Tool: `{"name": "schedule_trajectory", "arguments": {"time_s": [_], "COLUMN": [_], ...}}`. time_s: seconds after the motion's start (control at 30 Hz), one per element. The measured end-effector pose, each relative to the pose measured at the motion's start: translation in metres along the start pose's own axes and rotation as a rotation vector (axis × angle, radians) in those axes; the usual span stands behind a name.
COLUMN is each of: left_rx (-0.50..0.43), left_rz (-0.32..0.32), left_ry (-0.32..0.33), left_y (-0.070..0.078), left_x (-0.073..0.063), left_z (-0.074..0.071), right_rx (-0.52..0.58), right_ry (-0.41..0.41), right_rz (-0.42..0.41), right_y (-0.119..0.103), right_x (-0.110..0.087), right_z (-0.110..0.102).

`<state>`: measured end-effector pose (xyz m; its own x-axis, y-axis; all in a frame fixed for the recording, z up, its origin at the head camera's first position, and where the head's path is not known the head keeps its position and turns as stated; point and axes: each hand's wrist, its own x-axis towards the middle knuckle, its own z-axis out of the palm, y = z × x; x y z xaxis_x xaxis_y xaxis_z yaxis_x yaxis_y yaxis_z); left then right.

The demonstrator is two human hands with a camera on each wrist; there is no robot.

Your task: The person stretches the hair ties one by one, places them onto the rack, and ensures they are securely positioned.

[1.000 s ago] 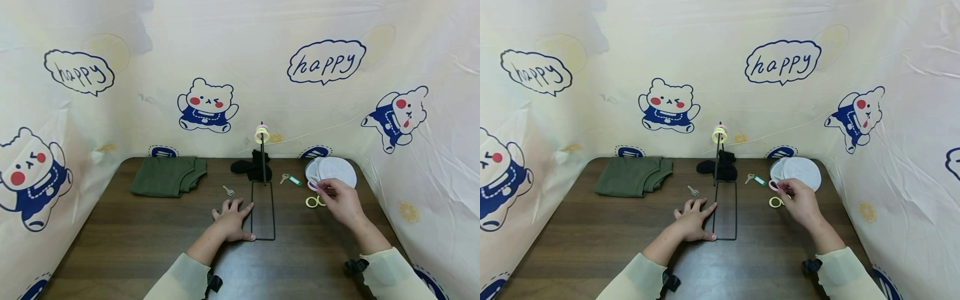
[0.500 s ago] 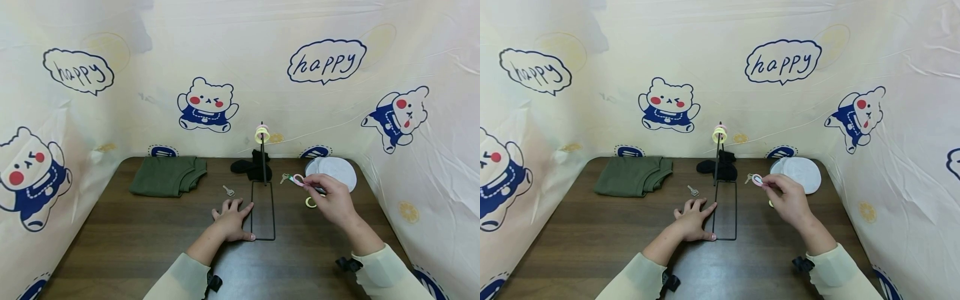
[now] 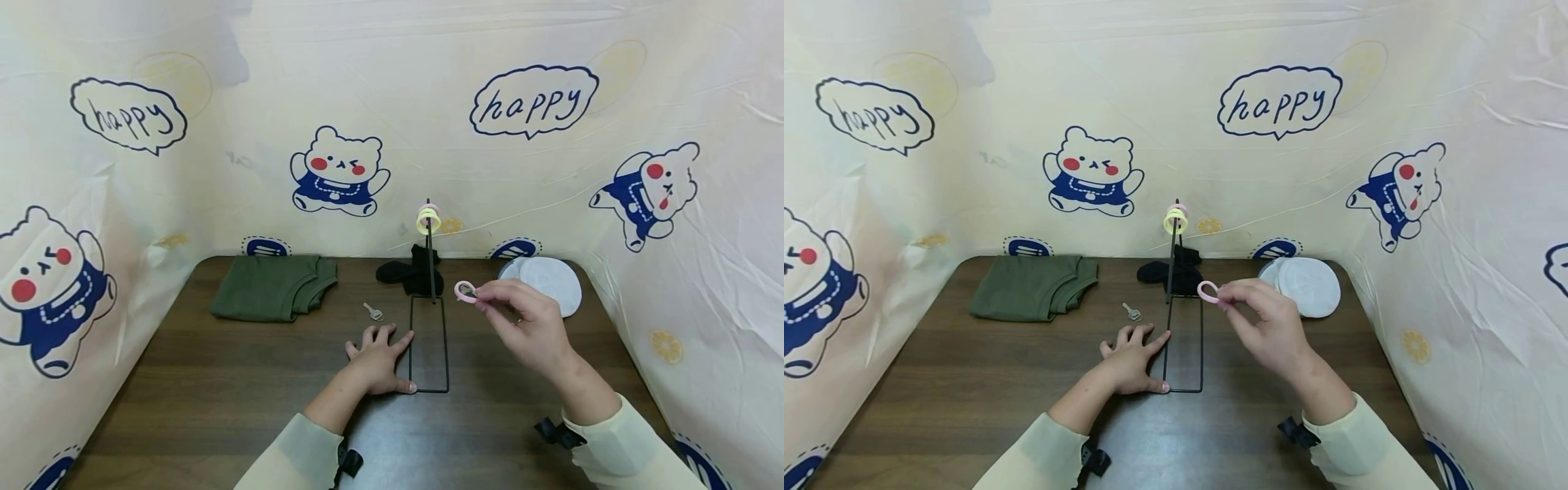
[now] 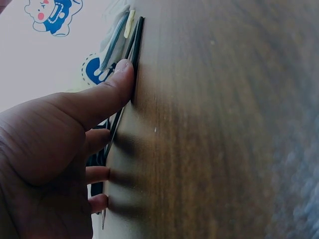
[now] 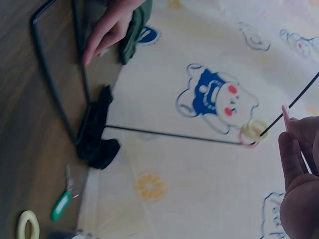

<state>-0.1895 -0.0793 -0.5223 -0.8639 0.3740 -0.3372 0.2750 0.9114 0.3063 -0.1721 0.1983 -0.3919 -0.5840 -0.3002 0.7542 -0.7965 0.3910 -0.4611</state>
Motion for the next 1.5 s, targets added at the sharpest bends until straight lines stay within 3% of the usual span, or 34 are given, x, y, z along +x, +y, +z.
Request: {"name": "schedule_trajectory", "arguments": {"time_s": [0.2,0.57,0.73,1.1,1.5], "left_rx": [-0.001,0.010,0.014,0.012,0.012], "left_rz": [0.006,-0.002,-0.009,-0.006,-0.009], "left_ry": [0.004,0.005,0.008,0.007,0.007], "left_y": [0.000,-0.002,-0.002,-0.001,-0.002], "left_x": [0.000,0.002,0.003,0.003,0.003], "left_z": [0.000,0.002,0.002,0.003,0.003], "right_rx": [0.047,0.263,0.253,0.261,0.349], "right_ry": [0.019,0.043,0.021,-0.019,0.018], "right_rz": [-0.089,-0.232,-0.255,-0.163,-0.027], "right_y": [-0.020,-0.053,-0.055,-0.040,-0.023], "right_x": [0.011,0.031,0.034,0.032,0.044], "right_z": [0.000,0.004,0.008,0.015,0.028]}}
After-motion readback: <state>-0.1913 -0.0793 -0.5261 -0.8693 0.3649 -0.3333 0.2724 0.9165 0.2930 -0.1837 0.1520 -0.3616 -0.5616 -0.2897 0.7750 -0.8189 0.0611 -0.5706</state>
